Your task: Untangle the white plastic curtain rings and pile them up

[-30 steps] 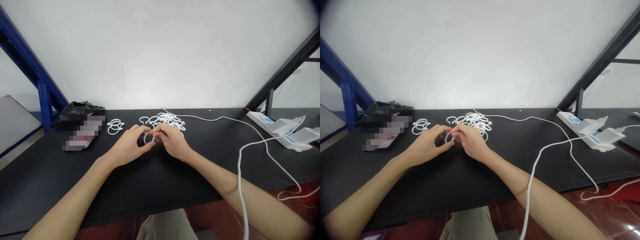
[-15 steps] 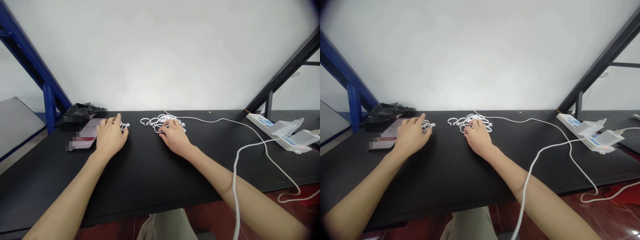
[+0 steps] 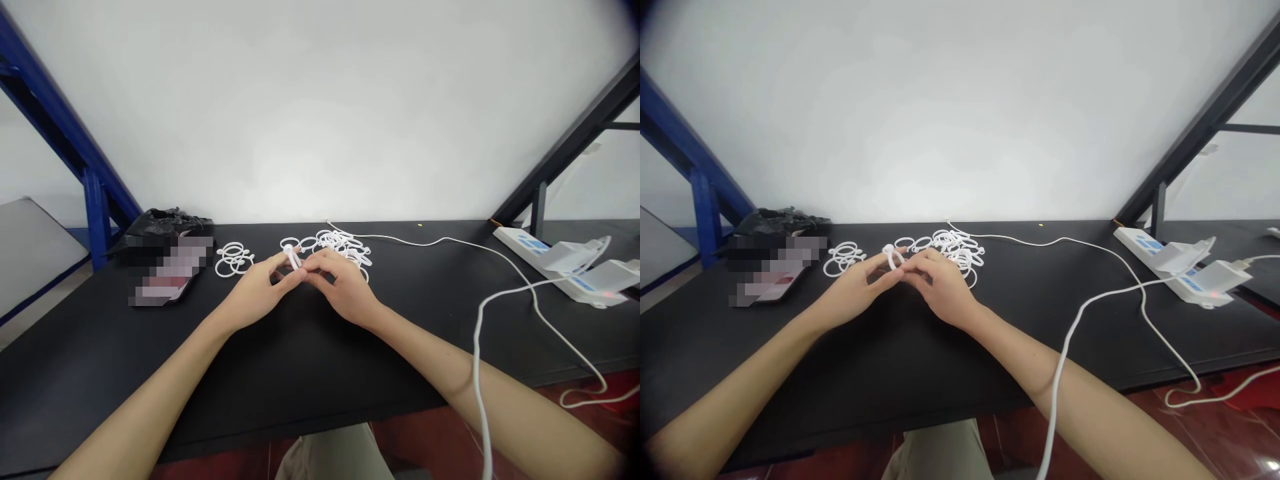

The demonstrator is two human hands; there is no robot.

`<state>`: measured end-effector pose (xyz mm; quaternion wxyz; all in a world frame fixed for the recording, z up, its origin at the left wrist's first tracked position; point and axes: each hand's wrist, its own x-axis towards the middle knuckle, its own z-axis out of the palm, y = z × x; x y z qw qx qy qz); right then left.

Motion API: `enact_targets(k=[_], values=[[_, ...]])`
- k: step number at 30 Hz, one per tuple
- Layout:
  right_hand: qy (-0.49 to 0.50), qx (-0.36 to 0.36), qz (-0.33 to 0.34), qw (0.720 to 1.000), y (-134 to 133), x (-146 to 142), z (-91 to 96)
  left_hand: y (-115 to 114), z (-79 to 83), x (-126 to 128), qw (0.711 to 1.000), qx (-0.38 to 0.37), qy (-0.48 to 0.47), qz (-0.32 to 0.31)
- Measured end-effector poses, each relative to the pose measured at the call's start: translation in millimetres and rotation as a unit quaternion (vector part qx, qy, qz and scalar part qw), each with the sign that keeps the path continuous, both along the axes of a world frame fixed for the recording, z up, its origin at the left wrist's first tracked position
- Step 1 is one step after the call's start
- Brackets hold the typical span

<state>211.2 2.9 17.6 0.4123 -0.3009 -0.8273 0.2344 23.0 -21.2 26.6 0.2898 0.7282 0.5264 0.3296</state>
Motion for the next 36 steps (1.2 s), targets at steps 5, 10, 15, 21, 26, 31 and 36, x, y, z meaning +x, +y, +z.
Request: enact_targets(k=[5, 10, 15, 21, 26, 31, 36], values=[[0.005, -0.070, -0.038, 0.997, -1, 1, -0.7, 2, -1.7, -2, 0.996, 0.069, 0.050, 0.028], [-0.014, -0.080, -0.035, 0.996, -3, 0, 3.2, 3, -11.3, -6, 0.983, 0.120, 0.139, 0.017], [-0.009, -0.084, -0.017, 0.996, -2, 0, 3.4, 1, -9.0, -3, 0.985, 0.100, 0.143, -0.001], [0.006, -0.094, -0.021, 0.995, -1, 2, 6.5, -2, -4.9, 0, 0.985, 0.104, 0.134, -0.019], [-0.053, -0.063, -0.093, 0.992, 8, 10, 4.4, 1, -5.3, -6, 0.975, 0.159, 0.152, 0.025], [-0.208, 0.079, -0.231, 0.947, 26, 29, 4.6, 11, -5.6, -28, 0.926, 0.184, 0.239, 0.226], [-0.256, 0.102, -0.266, 0.924, 28, 35, 6.2, 16, -12.5, -42, 0.893, 0.120, 0.324, 0.287]])
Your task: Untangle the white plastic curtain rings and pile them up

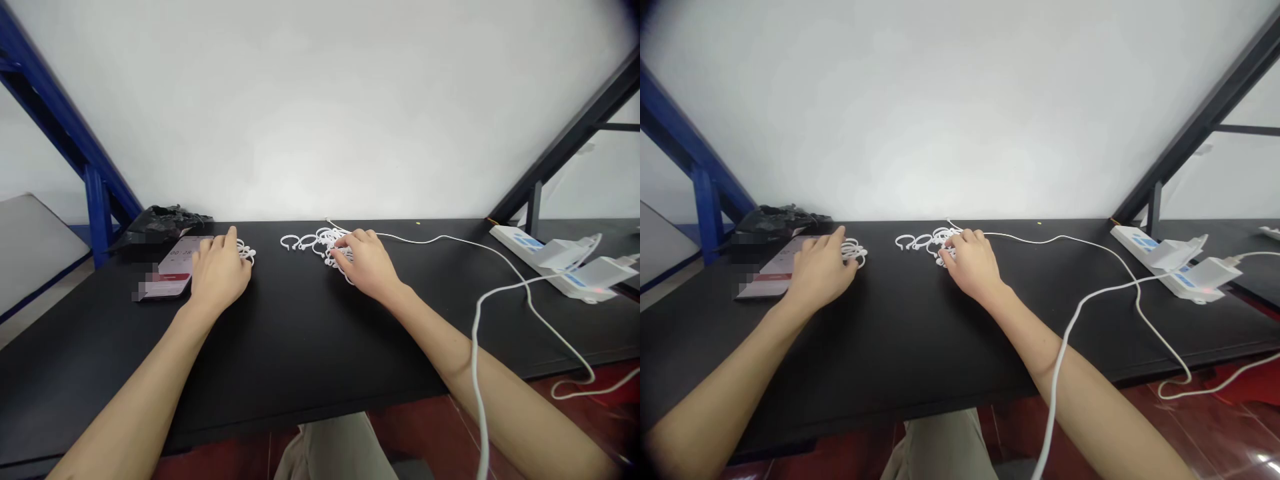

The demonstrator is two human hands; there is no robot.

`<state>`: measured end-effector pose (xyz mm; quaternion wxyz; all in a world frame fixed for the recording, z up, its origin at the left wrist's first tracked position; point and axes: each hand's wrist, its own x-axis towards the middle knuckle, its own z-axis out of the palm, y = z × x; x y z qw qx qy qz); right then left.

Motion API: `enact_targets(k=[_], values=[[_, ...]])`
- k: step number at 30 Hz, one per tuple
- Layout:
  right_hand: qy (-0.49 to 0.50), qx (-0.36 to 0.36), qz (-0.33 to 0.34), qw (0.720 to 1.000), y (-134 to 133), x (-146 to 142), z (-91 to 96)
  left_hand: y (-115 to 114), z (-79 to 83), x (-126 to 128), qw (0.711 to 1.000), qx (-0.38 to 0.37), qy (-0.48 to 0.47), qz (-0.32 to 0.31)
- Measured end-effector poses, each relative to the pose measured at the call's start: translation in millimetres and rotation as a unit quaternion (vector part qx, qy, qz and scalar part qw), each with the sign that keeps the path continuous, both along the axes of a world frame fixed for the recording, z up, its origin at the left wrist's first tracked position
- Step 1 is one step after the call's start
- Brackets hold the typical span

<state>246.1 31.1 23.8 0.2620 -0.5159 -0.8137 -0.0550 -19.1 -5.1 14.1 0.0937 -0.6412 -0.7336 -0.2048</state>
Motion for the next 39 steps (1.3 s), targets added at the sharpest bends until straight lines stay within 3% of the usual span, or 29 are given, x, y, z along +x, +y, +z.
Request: enact_targets(k=[5, 16, 27, 35, 39], values=[[-0.052, -0.023, 0.024, 0.998, -4, -3, -1.8, -1, -1.5, 5, 0.999, -0.030, -0.010, -0.015], [-0.078, -0.017, 0.040, 0.996, -5, -6, -4.5, -7, 0.7, 28, 0.973, -0.011, -0.116, -0.197], [-0.107, -0.016, 0.045, 0.993, -3, -5, -3.7, -5, -5.0, 25, 0.973, -0.034, -0.073, -0.218], [0.028, 0.010, 0.038, 0.999, -8, -9, 0.5, -5, -3.5, 27, 0.968, -0.018, -0.088, -0.236], [0.126, -0.015, 0.076, 0.989, -13, -15, 1.3, -6, -2.2, 28, 0.963, -0.013, -0.098, -0.250]])
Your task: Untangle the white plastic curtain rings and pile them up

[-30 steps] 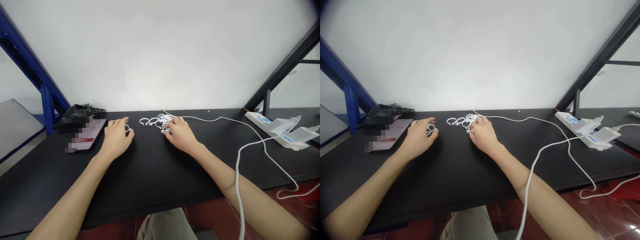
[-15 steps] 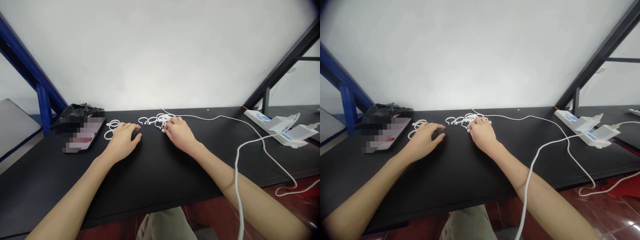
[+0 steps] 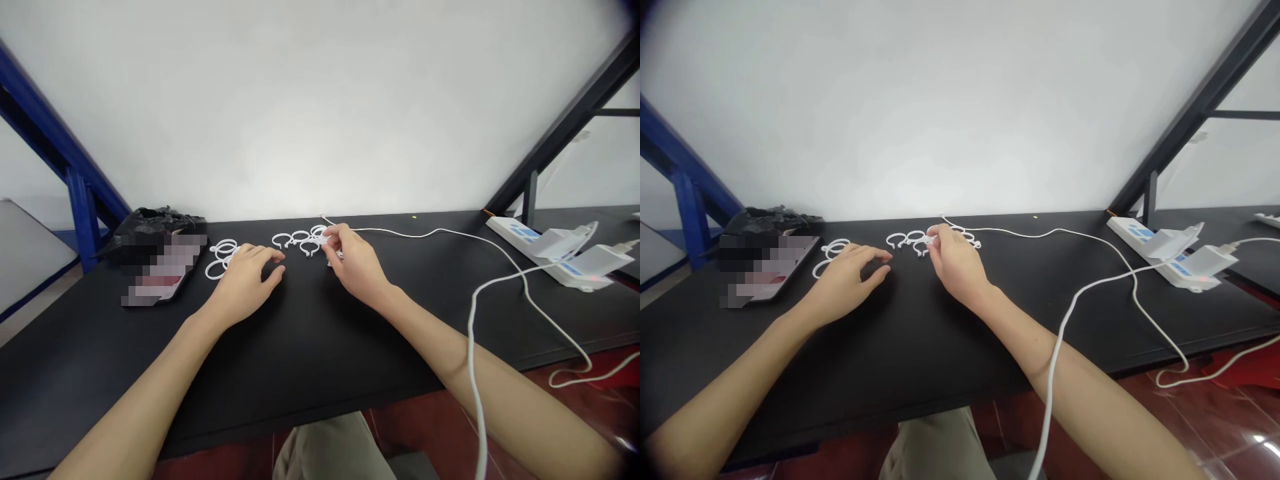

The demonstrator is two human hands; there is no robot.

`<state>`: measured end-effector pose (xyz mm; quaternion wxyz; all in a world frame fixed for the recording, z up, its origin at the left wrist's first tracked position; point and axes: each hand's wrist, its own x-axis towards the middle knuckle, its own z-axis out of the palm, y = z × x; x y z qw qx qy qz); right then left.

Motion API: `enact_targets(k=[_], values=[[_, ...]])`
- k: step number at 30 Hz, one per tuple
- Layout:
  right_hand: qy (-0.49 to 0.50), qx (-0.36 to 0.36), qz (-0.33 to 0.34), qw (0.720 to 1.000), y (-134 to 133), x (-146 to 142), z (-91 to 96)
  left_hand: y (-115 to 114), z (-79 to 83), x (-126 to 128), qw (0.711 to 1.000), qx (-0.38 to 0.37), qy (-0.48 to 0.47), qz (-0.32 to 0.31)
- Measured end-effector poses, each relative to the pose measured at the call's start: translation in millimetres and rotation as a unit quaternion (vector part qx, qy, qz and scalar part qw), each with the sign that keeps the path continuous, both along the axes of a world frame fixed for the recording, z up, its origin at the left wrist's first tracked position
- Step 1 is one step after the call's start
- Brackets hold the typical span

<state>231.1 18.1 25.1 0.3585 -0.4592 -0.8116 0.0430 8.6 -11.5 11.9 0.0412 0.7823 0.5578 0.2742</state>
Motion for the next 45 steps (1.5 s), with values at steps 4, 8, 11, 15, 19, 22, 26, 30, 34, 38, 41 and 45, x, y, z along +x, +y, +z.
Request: enact_targets(k=[4, 8, 11, 15, 19, 22, 26, 30, 34, 38, 41, 45], values=[[-0.001, 0.031, 0.060, 0.998, -6, -7, -1.5, -1, 1.4, 1, 1.000, 0.001, -0.009, -0.018], [0.011, 0.048, 0.092, 0.995, -8, -9, -3.0, -2, 2.4, 3, 1.000, -0.008, -0.014, -0.026], [0.039, 0.033, 0.108, 0.993, -9, -8, -2.1, -3, 2.4, 4, 0.999, -0.018, -0.016, -0.027], [0.066, 0.025, 0.144, 0.987, -10, -9, -1.5, -4, 2.5, 4, 0.999, -0.035, -0.016, -0.030], [0.104, 0.021, 0.176, 0.979, -13, -14, -2.8, -6, 3.5, 5, 0.998, -0.049, -0.024, -0.037], [0.135, -0.012, 0.173, 0.976, -15, -17, -2.3, -8, 4.4, 8, 0.997, -0.048, -0.029, -0.046], [0.147, -0.066, 0.160, 0.974, -17, -17, 0.3, -8, 5.5, 11, 0.998, -0.041, -0.032, -0.045], [0.142, -0.089, 0.159, 0.973, -17, -16, 1.5, -8, 5.2, 10, 0.998, -0.040, -0.035, -0.039], [0.134, -0.103, 0.150, 0.974, -16, -16, -0.5, -8, 5.7, 10, 0.997, -0.034, -0.046, -0.045], [0.098, -0.126, 0.119, 0.980, -14, -15, -4.6, -10, 9.8, 12, 0.994, -0.034, -0.090, -0.045], [0.032, -0.120, 0.116, 0.985, -13, -14, -7.6, -10, 12.4, 12, 0.993, -0.037, -0.112, -0.028], [0.008, -0.080, 0.137, 0.987, -11, -15, -9.5, -9, 12.9, 11, 0.989, -0.056, -0.131, -0.032]])
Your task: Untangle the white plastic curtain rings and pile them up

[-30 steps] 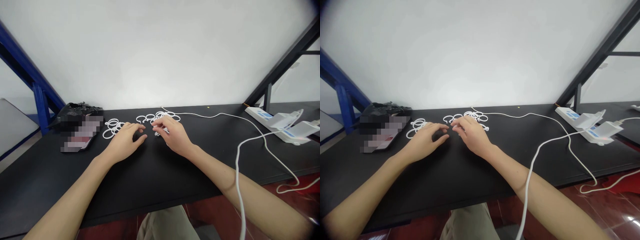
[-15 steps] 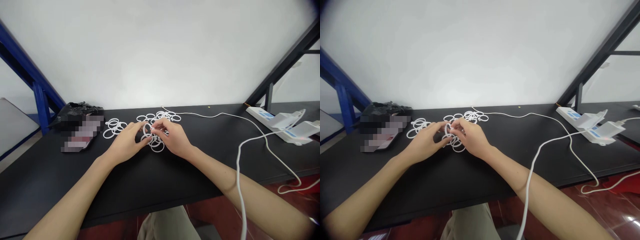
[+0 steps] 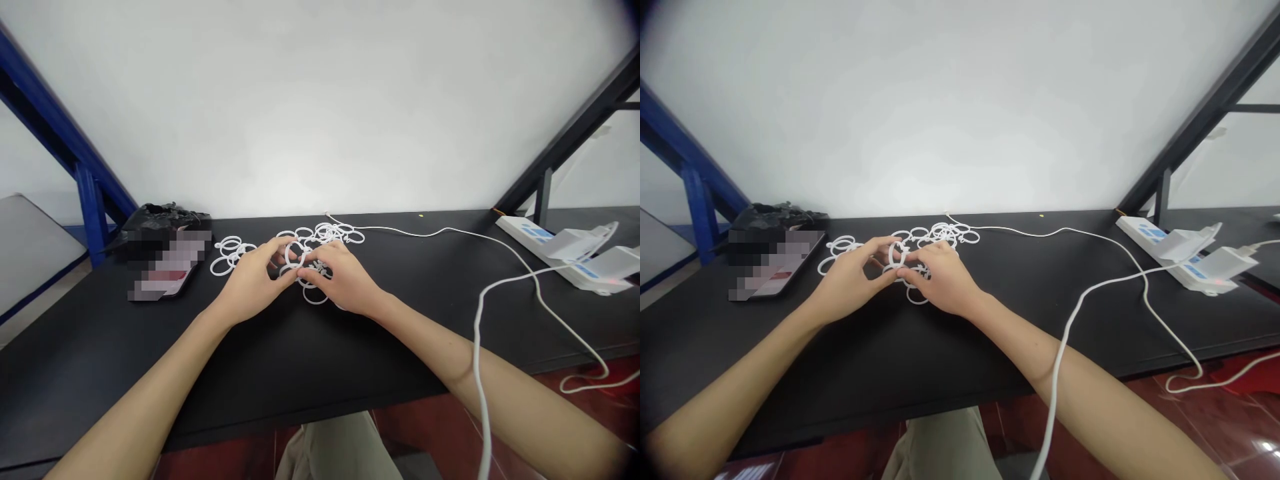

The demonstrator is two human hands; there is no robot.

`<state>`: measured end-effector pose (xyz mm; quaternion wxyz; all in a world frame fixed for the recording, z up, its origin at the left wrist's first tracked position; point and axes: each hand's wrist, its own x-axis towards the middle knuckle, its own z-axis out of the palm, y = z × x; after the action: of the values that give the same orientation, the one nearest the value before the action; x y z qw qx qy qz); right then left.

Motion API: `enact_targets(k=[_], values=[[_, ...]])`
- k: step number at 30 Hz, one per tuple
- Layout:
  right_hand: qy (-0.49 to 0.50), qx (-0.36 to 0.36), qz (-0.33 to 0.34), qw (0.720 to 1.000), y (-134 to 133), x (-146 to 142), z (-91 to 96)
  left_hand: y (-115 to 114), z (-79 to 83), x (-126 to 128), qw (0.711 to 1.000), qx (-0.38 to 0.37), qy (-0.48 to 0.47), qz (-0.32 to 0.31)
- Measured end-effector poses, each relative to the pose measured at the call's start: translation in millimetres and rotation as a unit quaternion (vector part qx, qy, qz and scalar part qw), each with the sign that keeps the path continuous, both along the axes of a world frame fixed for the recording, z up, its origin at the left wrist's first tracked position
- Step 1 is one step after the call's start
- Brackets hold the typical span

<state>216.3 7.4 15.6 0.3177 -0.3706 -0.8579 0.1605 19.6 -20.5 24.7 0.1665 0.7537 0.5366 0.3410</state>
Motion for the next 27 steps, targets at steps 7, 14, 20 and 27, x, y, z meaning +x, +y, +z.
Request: enact_targets(k=[7, 14, 20, 27], values=[[-0.001, 0.000, 0.020, 1.000, 3, 0, 0.0, 1, -3.2, -1, 1.000, -0.022, -0.015, -0.016], [0.004, -0.006, 0.011, 1.000, 5, 2, -2.8, 2, -2.6, -2, 0.999, -0.038, 0.009, -0.010], [0.031, -0.017, -0.075, 0.997, 5, 5, 6.9, 2, -1.6, -2, 0.999, -0.030, 0.024, 0.020], [0.020, 0.017, -0.019, 0.999, 3, 5, 5.0, 1, -1.0, -3, 0.999, -0.037, 0.014, 0.000]])
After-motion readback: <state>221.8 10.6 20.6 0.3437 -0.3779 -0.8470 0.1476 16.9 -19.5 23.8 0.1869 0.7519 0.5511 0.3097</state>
